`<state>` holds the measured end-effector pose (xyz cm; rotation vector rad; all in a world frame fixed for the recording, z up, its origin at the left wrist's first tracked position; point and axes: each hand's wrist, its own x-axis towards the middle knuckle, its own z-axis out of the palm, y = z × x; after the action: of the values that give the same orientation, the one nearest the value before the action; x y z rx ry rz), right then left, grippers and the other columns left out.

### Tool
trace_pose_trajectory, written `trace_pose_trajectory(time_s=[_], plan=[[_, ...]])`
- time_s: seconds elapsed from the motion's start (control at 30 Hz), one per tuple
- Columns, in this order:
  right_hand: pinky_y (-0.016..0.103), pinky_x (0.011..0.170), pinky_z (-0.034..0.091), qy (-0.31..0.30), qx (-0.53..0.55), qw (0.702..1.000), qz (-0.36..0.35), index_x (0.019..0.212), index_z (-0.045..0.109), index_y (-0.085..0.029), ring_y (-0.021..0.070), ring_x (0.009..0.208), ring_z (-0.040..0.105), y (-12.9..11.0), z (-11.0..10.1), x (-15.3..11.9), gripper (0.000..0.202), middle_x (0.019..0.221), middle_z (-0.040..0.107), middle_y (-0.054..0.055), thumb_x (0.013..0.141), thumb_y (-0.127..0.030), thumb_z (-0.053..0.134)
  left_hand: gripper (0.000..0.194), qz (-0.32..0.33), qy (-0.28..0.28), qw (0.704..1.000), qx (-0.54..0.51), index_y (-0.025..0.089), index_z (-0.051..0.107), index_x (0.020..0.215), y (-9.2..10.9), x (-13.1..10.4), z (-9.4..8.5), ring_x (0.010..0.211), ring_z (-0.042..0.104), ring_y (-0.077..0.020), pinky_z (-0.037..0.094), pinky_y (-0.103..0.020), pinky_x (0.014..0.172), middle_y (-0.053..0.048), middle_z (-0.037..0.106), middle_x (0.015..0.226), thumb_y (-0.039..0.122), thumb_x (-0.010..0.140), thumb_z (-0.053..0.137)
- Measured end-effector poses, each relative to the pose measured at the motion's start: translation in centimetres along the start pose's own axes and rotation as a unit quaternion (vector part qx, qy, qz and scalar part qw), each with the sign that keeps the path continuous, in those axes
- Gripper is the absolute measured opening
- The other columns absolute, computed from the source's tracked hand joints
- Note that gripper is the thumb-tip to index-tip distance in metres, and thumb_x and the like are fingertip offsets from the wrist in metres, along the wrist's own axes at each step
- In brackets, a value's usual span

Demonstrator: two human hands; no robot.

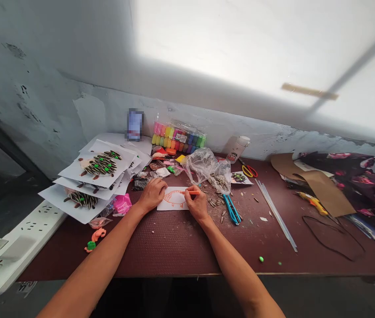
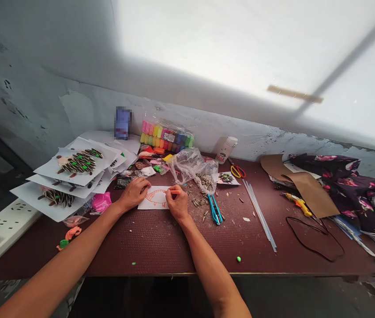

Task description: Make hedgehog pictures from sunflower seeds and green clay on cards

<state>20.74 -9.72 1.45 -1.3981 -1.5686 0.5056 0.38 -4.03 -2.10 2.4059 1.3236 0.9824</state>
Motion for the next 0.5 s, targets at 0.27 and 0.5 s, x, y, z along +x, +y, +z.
trace_pose_trajectory(time_s=[0.27,0.5], plan=[[0.026,0.055,0.042,0.003,-0.007,1.0,-0.005,0.07,0.062,-0.021,0.0158,0.055,0.059,-0.09,-0.04,0.02,0.025,0.066,0.068,0.004,0.086,-0.038,0.052,0.018,-0.002,0.003,1.0,-0.002,0.019,0.064,0.085,0.01,-0.02,-0.01,0.087,0.057,-0.0242,0.047,-0.038,0.079,-0.007,0.062,0.088,0.011,0.085,0.049],[0.026,0.056,0.044,0.0,-0.002,1.0,-0.004,0.071,0.063,-0.02,0.016,0.058,0.061,-0.12,-0.03,-0.02,0.026,0.07,0.07,0.005,0.086,-0.038,0.052,0.018,-0.001,0.0,1.0,-0.001,0.02,0.064,0.084,-0.02,0.0,-0.01,0.087,0.057,-0.0242,0.047,-0.039,0.079,-0.007,0.062,0.087,0.011,0.084,0.048]])
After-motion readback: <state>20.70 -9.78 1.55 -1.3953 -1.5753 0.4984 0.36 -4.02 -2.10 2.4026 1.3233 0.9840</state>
